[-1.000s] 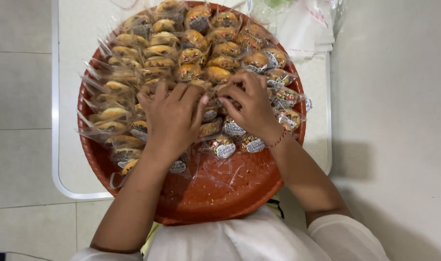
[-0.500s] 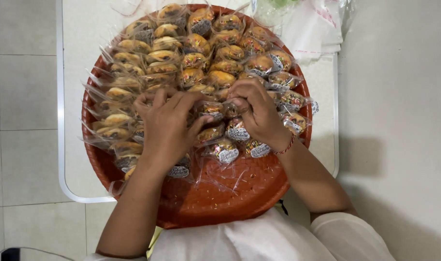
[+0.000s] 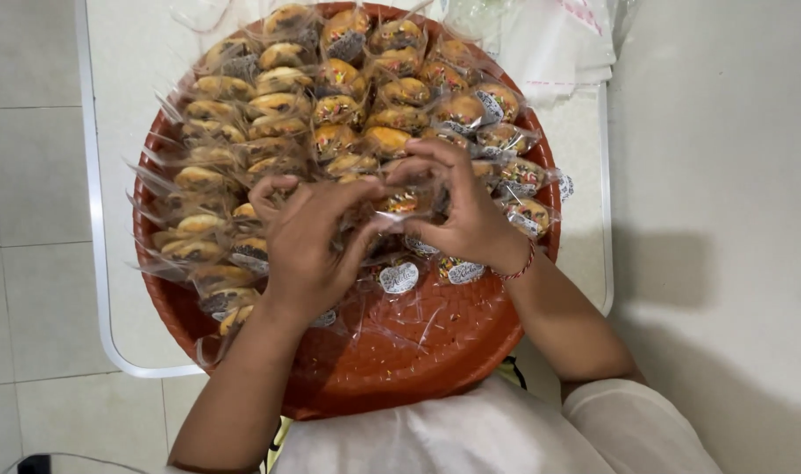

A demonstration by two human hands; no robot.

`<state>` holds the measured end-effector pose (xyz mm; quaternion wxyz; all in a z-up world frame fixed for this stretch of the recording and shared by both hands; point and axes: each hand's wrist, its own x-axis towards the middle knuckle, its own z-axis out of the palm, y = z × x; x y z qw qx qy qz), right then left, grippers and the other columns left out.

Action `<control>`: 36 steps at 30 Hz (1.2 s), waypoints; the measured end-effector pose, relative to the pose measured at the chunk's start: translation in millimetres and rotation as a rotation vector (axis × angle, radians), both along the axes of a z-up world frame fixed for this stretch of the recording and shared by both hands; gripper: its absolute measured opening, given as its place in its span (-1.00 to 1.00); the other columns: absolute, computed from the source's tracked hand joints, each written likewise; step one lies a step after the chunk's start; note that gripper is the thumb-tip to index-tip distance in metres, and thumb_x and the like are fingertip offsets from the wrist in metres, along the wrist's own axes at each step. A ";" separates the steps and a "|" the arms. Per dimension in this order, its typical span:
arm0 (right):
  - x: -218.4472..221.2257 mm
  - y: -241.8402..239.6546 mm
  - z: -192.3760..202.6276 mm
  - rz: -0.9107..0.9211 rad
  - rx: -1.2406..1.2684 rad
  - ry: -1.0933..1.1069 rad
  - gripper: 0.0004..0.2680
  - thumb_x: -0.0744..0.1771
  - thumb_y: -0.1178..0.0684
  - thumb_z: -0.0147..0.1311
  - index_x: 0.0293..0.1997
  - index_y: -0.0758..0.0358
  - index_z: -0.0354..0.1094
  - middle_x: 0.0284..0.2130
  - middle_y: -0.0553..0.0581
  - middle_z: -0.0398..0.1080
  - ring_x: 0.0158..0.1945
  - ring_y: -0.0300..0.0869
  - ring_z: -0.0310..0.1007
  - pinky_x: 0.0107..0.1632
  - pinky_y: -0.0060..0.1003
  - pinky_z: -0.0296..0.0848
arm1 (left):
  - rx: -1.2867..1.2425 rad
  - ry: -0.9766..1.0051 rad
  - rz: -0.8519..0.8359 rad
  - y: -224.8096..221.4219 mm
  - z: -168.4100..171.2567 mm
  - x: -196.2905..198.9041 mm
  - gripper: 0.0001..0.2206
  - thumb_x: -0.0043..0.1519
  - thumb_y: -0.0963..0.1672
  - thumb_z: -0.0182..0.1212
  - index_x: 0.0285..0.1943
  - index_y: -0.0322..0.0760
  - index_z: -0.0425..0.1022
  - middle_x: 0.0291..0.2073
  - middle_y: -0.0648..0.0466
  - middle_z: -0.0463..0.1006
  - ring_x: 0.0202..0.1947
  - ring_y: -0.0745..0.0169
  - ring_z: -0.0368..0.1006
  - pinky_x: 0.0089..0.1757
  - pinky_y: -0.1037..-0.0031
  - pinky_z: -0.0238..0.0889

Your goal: Wrapping individual pastries in plastic sleeves and arranging them neatly on a large tray.

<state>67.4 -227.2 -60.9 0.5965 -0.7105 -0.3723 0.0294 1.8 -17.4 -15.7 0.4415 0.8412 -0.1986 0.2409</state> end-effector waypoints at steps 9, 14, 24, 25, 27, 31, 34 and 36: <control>12.3 -16.9 -20.5 -0.097 0.045 -0.138 -0.67 0.30 0.01 0.35 0.09 0.32 0.37 -0.15 0.27 0.35 -0.08 0.04 0.37 0.07 0.00 0.41 | -0.190 0.005 -0.071 -3.7 -18.3 -0.5 -0.48 0.39 -0.24 0.29 0.46 -0.47 0.11 0.26 -0.20 0.37 0.09 -0.25 0.52 0.12 -0.01 0.43; 9.2 -17.0 -21.5 -0.040 0.085 -0.092 -0.58 0.24 -0.03 0.42 0.13 0.33 0.40 -0.16 0.26 0.42 -0.12 0.00 0.43 0.04 -0.04 0.42 | -0.124 0.037 -0.100 -4.6 -14.2 1.1 -0.43 0.16 -0.14 0.55 0.31 -0.49 0.41 -0.07 -0.25 0.56 -0.11 -0.32 0.53 -0.06 -0.04 0.41; -16.1 10.3 21.0 -0.006 -0.601 -0.524 -0.81 0.39 -0.06 0.03 -0.23 0.22 0.48 -0.15 0.28 0.44 0.09 0.19 0.28 0.09 0.10 0.21 | -0.358 -0.084 0.124 9.3 -23.6 -0.2 -0.64 0.42 -0.14 0.28 0.25 -0.56 0.35 -0.15 -0.19 0.42 -0.30 0.04 0.40 -0.22 0.25 0.45; -20.1 12.7 23.1 -0.008 -0.603 -0.520 -0.81 0.39 -0.06 0.03 -0.23 0.22 0.48 -0.15 0.28 0.44 0.09 0.19 0.28 0.09 0.10 0.21 | -0.359 -0.080 0.122 8.5 -20.8 -1.4 -0.64 0.42 -0.14 0.28 0.25 -0.56 0.35 -0.15 -0.19 0.42 -0.30 0.04 0.40 -0.22 0.25 0.45; -26.8 19.4 27.8 0.105 -0.884 -0.529 -0.79 0.31 -0.02 0.10 -0.02 0.17 0.49 -0.10 0.21 0.50 0.19 0.15 0.27 0.06 0.09 0.12 | -0.346 -0.103 0.098 8.6 -14.8 -2.7 -0.61 0.43 -0.16 0.28 0.32 -0.56 0.32 -0.13 -0.17 0.39 -0.30 0.07 0.35 -0.23 0.24 0.41; -29.1 15.7 7.4 0.067 -0.769 -0.677 -0.83 0.26 -0.04 0.11 -0.13 0.10 0.44 -0.23 0.09 0.42 0.04 0.04 0.22 0.06 0.09 0.00 | -0.368 -0.113 0.076 9.7 -14.4 -2.6 -0.62 0.42 -0.16 0.29 0.29 -0.58 0.32 -0.15 -0.17 0.38 -0.27 0.05 0.36 -0.21 0.23 0.43; -29.6 11.2 10.1 0.098 -0.771 -0.696 -0.86 0.25 -0.06 0.09 -0.22 0.05 0.48 -0.29 0.02 0.40 0.04 -0.03 0.18 0.11 0.11 -0.06 | -0.361 -0.108 0.077 7.6 -16.4 -4.3 -0.64 0.44 -0.16 0.27 0.29 -0.58 0.31 -0.15 -0.18 0.36 -0.26 0.03 0.35 -0.20 0.21 0.41; -29.2 10.3 14.5 0.231 -0.905 -0.536 -0.79 0.30 -0.14 0.00 -0.19 0.06 0.53 -0.11 -0.01 0.42 0.19 0.06 0.21 0.23 0.27 -0.05 | -0.260 -0.102 0.185 5.2 -22.7 -7.3 -0.66 0.44 -0.11 0.28 0.28 -0.41 0.35 0.08 -0.16 0.50 0.09 -0.06 0.48 0.06 0.24 0.46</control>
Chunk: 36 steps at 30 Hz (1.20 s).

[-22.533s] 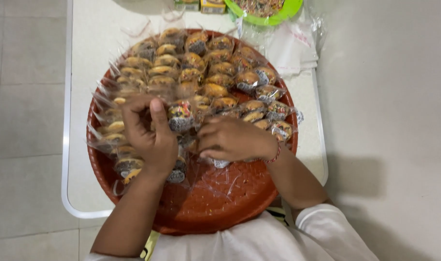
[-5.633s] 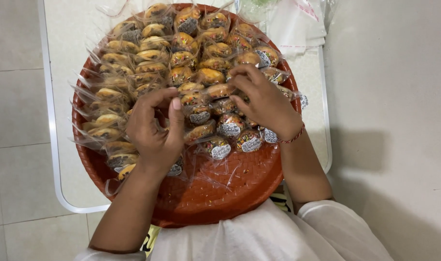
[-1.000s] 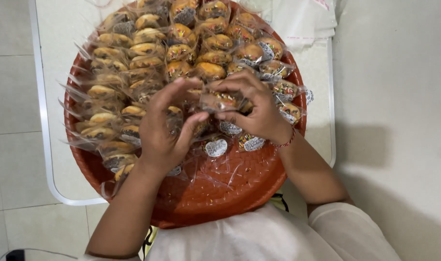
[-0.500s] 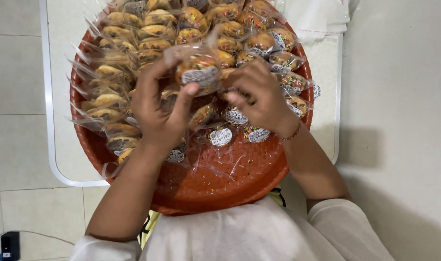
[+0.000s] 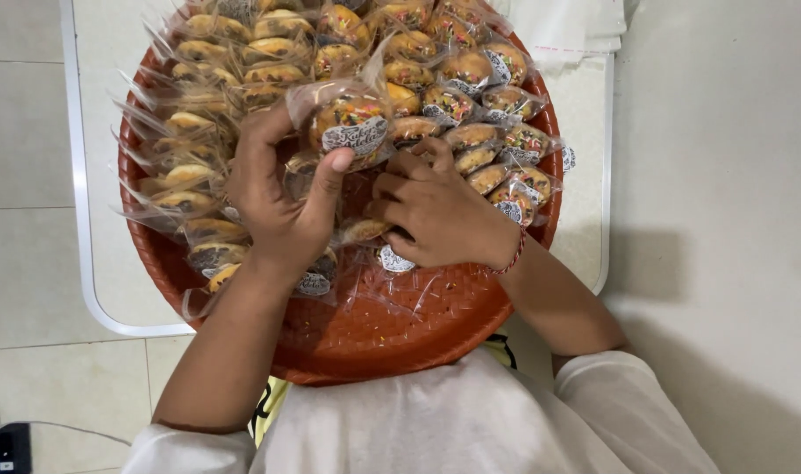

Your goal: Wrapping individual pastries in plastic sleeves and arranging them neatly on a large tray.

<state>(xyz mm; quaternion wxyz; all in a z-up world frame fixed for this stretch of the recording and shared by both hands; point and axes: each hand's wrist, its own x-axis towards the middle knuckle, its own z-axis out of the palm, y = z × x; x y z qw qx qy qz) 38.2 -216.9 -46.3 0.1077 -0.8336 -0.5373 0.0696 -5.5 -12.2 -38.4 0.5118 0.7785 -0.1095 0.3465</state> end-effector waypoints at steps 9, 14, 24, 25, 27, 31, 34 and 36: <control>12.6 -11.3 1.2 -0.051 0.387 -0.012 -0.77 0.39 -0.21 -0.05 -0.11 -0.02 0.52 -0.04 -0.07 0.49 0.17 0.00 0.26 0.24 0.02 -0.03 | 0.091 0.053 -0.050 -0.3 -6.7 4.2 -0.66 0.42 -0.11 0.30 0.26 -0.42 0.35 0.02 -0.19 0.55 -0.03 -0.07 0.53 -0.06 0.27 0.49; 40.8 -38.2 -34.6 -0.310 0.881 0.037 -0.75 0.40 -0.07 -0.11 -0.32 0.26 0.41 -0.35 0.16 0.34 -0.19 -0.03 0.27 0.00 -0.05 0.20 | 0.078 0.034 -0.192 -5.0 -6.9 8.7 -0.67 0.33 -0.14 0.36 0.20 -0.44 0.44 -0.13 -0.17 0.56 -0.20 -0.10 0.51 -0.18 0.20 0.43; 29.7 -47.3 -71.9 -0.216 0.941 0.364 -0.60 0.19 -0.01 0.46 0.02 0.42 0.47 -0.23 0.32 0.52 -0.18 0.11 0.56 -0.07 -0.03 0.50 | -0.095 0.054 -0.358 -6.4 -29.7 10.3 -0.60 0.37 -0.03 0.19 0.22 -0.47 0.44 -0.06 -0.17 0.54 -0.09 -0.19 0.54 -0.09 0.12 0.45; 26.9 -43.2 -63.1 -0.214 0.941 0.361 -0.60 0.19 -0.01 0.46 0.02 0.42 0.47 -0.23 0.32 0.52 -0.18 0.11 0.56 -0.07 -0.03 0.50 | -0.094 0.051 -0.358 -7.7 -17.7 8.5 -0.60 0.37 -0.03 0.19 0.22 -0.47 0.44 -0.06 -0.17 0.54 -0.09 -0.19 0.54 -0.09 0.12 0.45; 22.2 -34.8 -45.0 -0.195 0.942 0.388 -0.67 0.20 0.01 0.44 -0.11 0.44 0.49 -0.30 0.40 0.52 -0.26 0.16 0.56 -0.11 0.06 0.52 | -0.153 0.114 -0.351 -9.9 6.8 5.8 -0.72 0.39 -0.16 0.21 0.22 -0.44 0.43 -0.11 -0.14 0.50 -0.10 -0.14 0.54 -0.10 0.18 0.50; 18.8 -22.2 -6.5 -0.123 0.881 0.408 -0.69 0.26 -0.03 0.37 -0.06 0.42 0.47 -0.30 0.38 0.53 -0.27 0.13 0.56 -0.10 0.01 0.54 | -0.163 0.104 -0.356 -13.5 -6.9 7.9 -0.81 0.34 -0.20 0.28 0.08 -0.46 0.52 -0.21 -0.12 0.57 -0.17 -0.16 0.59 -0.14 0.16 0.48; 18.2 -20.7 2.4 -0.100 0.855 0.409 -0.71 0.27 -0.02 0.36 -0.12 0.44 0.47 -0.35 0.40 0.53 -0.33 0.12 0.56 -0.17 -0.02 0.53 | -0.222 0.125 -0.327 -16.1 -10.1 6.9 -0.86 0.32 -0.22 0.31 -0.02 -0.46 0.53 -0.26 -0.13 0.59 -0.22 -0.07 0.59 -0.17 0.23 0.46; 17.1 -23.1 -1.2 -0.121 0.806 0.394 -0.71 0.28 -0.03 0.34 -0.12 0.44 0.47 -0.42 0.35 0.52 -0.39 0.08 0.54 -0.23 -0.06 0.51 | -0.259 0.119 -0.336 -17.7 -12.0 5.9 -0.90 0.37 -0.20 0.21 -0.07 -0.43 0.53 -0.24 -0.12 0.59 -0.19 -0.07 0.59 -0.15 0.24 0.44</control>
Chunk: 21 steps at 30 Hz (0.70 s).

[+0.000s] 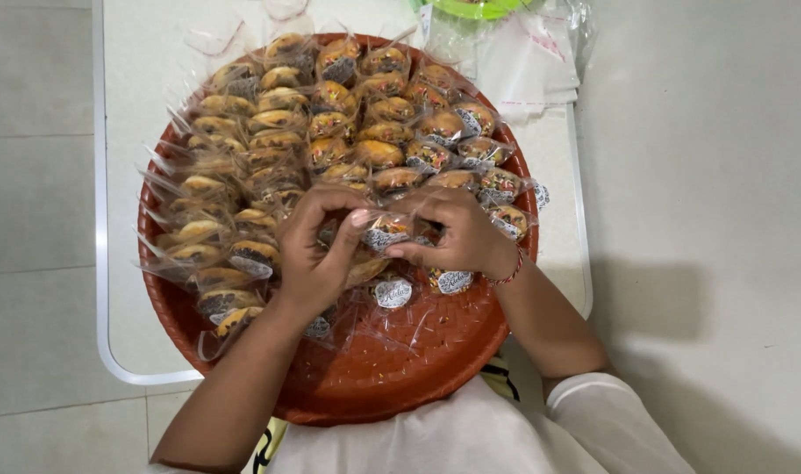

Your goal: Wrapping individual pastries in plastic sleeves and arranging them neatly on a large tray.

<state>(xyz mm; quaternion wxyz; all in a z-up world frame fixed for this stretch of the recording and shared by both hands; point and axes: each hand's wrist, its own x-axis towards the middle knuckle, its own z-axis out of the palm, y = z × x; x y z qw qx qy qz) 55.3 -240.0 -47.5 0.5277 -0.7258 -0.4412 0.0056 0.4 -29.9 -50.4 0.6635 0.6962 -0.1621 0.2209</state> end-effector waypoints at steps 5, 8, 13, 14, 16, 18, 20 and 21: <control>5.1 2.2 -18.5 -0.063 -0.062 -0.166 -0.54 0.30 -0.37 0.09 -0.03 0.32 0.46 -0.41 0.28 0.49 -0.33 0.01 0.51 -0.21 -0.13 0.51 | -0.055 -0.037 -0.041 -2.2 9.3 0.2 -0.87 0.46 -0.22 -0.02 -0.07 -0.40 0.45 -0.21 -0.12 0.55 -0.19 -0.03 0.54 -0.13 0.25 0.41; 8.5 -1.1 -21.5 -0.156 0.050 -0.145 -0.42 0.36 -0.49 -0.28 -0.04 0.33 0.49 -0.39 0.22 0.49 -0.32 -0.05 0.51 -0.21 -0.16 0.50 | -0.035 -0.049 -0.052 -2.3 7.4 -1.3 -0.85 0.47 -0.20 -0.06 -0.10 -0.40 0.41 -0.24 -0.12 0.56 -0.24 -0.03 0.54 -0.17 0.27 0.38; -2.5 -2.3 53.6 -0.412 0.245 0.164 -0.53 0.47 -0.23 -0.48 -0.03 0.36 0.39 -0.42 0.22 0.38 -0.32 -0.05 0.41 -0.18 -0.17 0.48 | 0.132 -0.055 -0.048 -8.0 16.7 -8.9 -0.88 0.41 -0.21 0.04 -0.13 -0.43 0.46 -0.33 -0.17 0.56 -0.34 -0.15 0.53 -0.25 0.18 0.37; -2.7 0.9 68.5 -0.360 0.171 0.165 -0.67 0.46 -0.10 -0.29 -0.03 0.37 0.39 -0.42 0.20 0.37 -0.33 -0.05 0.41 -0.18 -0.17 0.47 | 0.178 -0.045 -0.052 -10.1 20.8 -9.6 -0.88 0.40 -0.21 0.04 -0.12 -0.42 0.46 -0.33 -0.19 0.56 -0.34 -0.22 0.54 -0.27 0.15 0.37; -0.5 5.0 91.3 -0.308 0.109 0.154 -0.80 0.45 0.03 -0.09 -0.03 0.37 0.39 -0.43 0.19 0.35 -0.35 -0.05 0.40 -0.18 -0.17 0.45 | 0.233 -0.048 -0.057 -13.0 37.5 -6.3 -0.88 0.40 -0.22 0.03 -0.11 -0.42 0.47 -0.33 -0.21 0.57 -0.34 -0.28 0.55 -0.29 0.12 0.37; -0.1 9.2 106.2 -0.223 0.019 0.154 -0.90 0.41 0.17 0.04 -0.12 0.40 0.44 -0.49 0.16 0.32 -0.41 -0.17 0.28 -0.25 -0.27 0.30 | 0.371 0.036 -0.113 -13.6 59.4 -5.1 -0.89 0.40 -0.18 0.06 -0.12 -0.35 0.48 -0.38 -0.20 0.54 -0.36 -0.34 0.54 -0.34 0.10 0.38; 6.4 11.8 101.9 -0.189 0.032 0.223 -0.91 0.41 0.18 0.04 -0.14 0.37 0.45 -0.49 0.15 0.33 -0.40 -0.16 0.28 -0.23 -0.26 0.31 | 0.299 0.073 -0.126 -16.6 58.1 3.5 -0.88 0.41 -0.19 0.01 -0.12 -0.37 0.44 -0.40 -0.21 0.51 -0.37 -0.29 0.52 -0.34 0.14 0.38; 12.5 14.2 100.6 -0.150 0.043 0.284 -0.92 0.40 0.18 0.04 -0.15 0.34 0.45 -0.48 0.15 0.33 -0.39 -0.16 0.29 -0.20 -0.26 0.33 | 0.226 0.101 -0.133 -17.3 57.5 10.3 -0.87 0.43 -0.20 -0.04 -0.13 -0.38 0.40 -0.41 -0.22 0.48 -0.38 -0.25 0.51 -0.34 0.18 0.38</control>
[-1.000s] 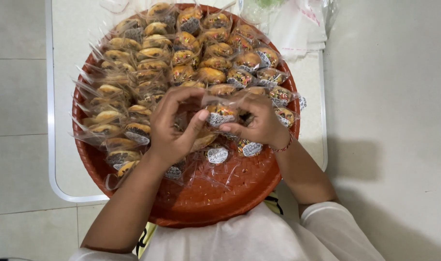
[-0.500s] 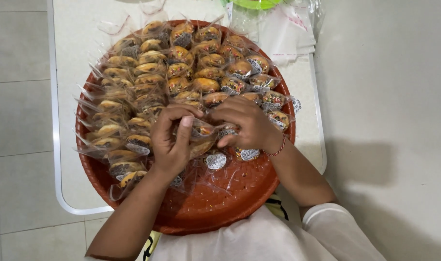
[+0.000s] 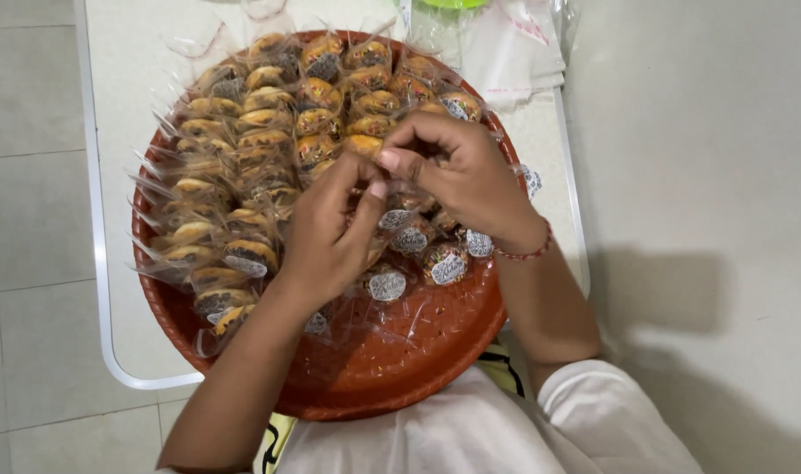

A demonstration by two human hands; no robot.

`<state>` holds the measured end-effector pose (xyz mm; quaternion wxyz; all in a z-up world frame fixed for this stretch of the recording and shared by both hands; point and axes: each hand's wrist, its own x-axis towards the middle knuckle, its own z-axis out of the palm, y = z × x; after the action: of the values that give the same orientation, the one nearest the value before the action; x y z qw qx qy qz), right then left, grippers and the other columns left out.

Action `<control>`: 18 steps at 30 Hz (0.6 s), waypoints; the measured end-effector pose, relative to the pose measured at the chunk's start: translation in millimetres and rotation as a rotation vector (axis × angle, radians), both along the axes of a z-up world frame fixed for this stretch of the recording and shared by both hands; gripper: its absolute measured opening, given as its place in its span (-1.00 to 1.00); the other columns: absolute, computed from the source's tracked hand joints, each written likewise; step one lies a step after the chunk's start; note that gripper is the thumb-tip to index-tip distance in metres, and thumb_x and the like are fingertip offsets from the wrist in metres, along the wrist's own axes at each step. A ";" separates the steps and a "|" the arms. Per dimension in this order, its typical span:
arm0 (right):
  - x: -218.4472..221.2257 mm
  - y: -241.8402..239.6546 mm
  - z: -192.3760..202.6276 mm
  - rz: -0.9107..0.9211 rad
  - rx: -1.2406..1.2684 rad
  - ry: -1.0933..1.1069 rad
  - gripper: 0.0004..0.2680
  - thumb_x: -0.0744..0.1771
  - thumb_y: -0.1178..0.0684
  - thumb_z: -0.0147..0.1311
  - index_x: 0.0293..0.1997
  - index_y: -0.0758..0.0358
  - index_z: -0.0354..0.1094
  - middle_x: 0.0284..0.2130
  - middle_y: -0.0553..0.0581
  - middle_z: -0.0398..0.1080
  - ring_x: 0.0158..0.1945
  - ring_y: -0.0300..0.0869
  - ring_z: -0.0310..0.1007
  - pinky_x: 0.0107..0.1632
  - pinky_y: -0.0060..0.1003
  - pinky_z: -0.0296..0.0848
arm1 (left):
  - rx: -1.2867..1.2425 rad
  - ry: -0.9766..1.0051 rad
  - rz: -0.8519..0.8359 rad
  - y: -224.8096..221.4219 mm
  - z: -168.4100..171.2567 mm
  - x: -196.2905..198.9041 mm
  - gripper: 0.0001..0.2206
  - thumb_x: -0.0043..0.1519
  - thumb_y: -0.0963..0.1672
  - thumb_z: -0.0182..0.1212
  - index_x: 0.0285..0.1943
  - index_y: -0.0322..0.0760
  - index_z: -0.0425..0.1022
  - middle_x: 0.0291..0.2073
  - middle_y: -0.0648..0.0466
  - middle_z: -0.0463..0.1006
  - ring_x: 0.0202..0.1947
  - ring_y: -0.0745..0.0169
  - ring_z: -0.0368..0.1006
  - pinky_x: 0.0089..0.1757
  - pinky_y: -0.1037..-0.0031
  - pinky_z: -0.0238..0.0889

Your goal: Wrapping individual pastries in plastic sleeves and arranging them neatly on a large tray.

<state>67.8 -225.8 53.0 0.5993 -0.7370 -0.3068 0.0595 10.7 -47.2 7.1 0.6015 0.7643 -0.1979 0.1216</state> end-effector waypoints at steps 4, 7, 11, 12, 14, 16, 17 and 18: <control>13.2 -1.5 -46.3 -0.010 0.146 0.088 -0.91 0.39 0.16 0.12 -0.17 0.37 0.49 -0.44 0.13 0.37 -0.33 -0.24 0.33 -0.19 -0.31 0.38 | -0.043 -0.008 0.074 -7.4 -36.6 8.4 -0.86 0.45 -0.18 -0.07 -0.14 -0.36 0.35 -0.40 -0.26 0.45 -0.39 -0.32 0.47 -0.36 0.10 0.31; 11.0 -0.3 -46.7 0.036 0.168 0.249 -0.86 0.41 0.11 0.04 -0.16 0.39 0.47 -0.44 0.17 0.40 -0.33 -0.21 0.38 -0.25 -0.37 0.41 | 0.064 -0.046 0.138 0.1 -46.2 10.1 -0.84 0.45 -0.14 -0.05 -0.16 -0.32 0.36 -0.44 -0.24 0.44 -0.39 -0.43 0.45 -0.38 0.09 0.30; 12.2 0.6 -56.1 0.124 0.203 0.378 -0.88 0.39 0.17 0.07 -0.16 0.45 0.46 -0.45 0.26 0.50 -0.50 -0.18 0.55 -0.42 -0.39 0.51 | 0.112 -0.067 0.140 10.7 -46.9 12.6 -0.85 0.46 -0.14 -0.07 -0.16 -0.28 0.34 -0.52 -0.13 0.39 -0.52 -0.23 0.41 -0.46 0.19 0.27; 12.7 1.3 -58.5 0.140 0.196 0.379 -0.90 0.38 0.20 0.10 -0.16 0.47 0.47 -0.45 0.28 0.51 -0.51 -0.17 0.55 -0.42 -0.38 0.52 | 0.132 -0.070 0.142 11.8 -45.9 12.5 -0.86 0.45 -0.14 -0.03 -0.16 -0.26 0.34 -0.53 -0.10 0.39 -0.53 -0.21 0.41 -0.46 0.20 0.28; 10.6 3.7 -55.8 0.152 0.214 0.385 -0.90 0.37 0.21 0.11 -0.13 0.48 0.46 -0.43 0.30 0.52 -0.51 -0.17 0.57 -0.43 -0.40 0.52 | 0.157 -0.082 0.145 13.0 -34.5 10.1 -0.88 0.45 -0.16 -0.02 -0.16 -0.26 0.34 -0.53 -0.09 0.38 -0.54 -0.18 0.40 -0.47 0.21 0.29; 10.0 3.5 -54.4 0.171 0.232 0.396 -0.89 0.36 0.22 0.12 -0.11 0.49 0.45 -0.41 0.31 0.53 -0.50 -0.17 0.58 -0.44 -0.41 0.52 | 0.183 -0.089 0.157 13.8 -26.1 8.1 -0.90 0.45 -0.18 -0.02 -0.15 -0.27 0.34 -0.53 -0.09 0.37 -0.56 -0.15 0.39 -0.47 0.21 0.30; 9.6 1.5 -54.7 0.182 0.239 0.399 -0.89 0.36 0.23 0.13 -0.10 0.50 0.45 -0.40 0.32 0.53 -0.48 -0.16 0.58 -0.42 -0.39 0.54 | 0.209 -0.101 0.160 13.5 -23.9 6.5 -0.92 0.44 -0.18 0.04 -0.13 -0.28 0.36 -0.51 -0.10 0.39 -0.55 -0.17 0.41 -0.46 0.20 0.31; 12.0 0.2 -54.2 0.193 0.246 0.394 -0.89 0.35 0.24 0.13 -0.09 0.51 0.44 -0.39 0.32 0.52 -0.47 -0.15 0.59 -0.40 -0.37 0.56 | 0.236 -0.120 0.162 14.1 -21.0 8.2 -0.94 0.42 -0.19 0.10 -0.12 -0.29 0.38 -0.50 -0.11 0.41 -0.53 -0.19 0.42 -0.46 0.20 0.31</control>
<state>79.7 -225.6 -1.2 0.7242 -0.6000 -0.2580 0.2211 19.0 -33.1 -14.0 0.4827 0.8347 -0.1838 0.1910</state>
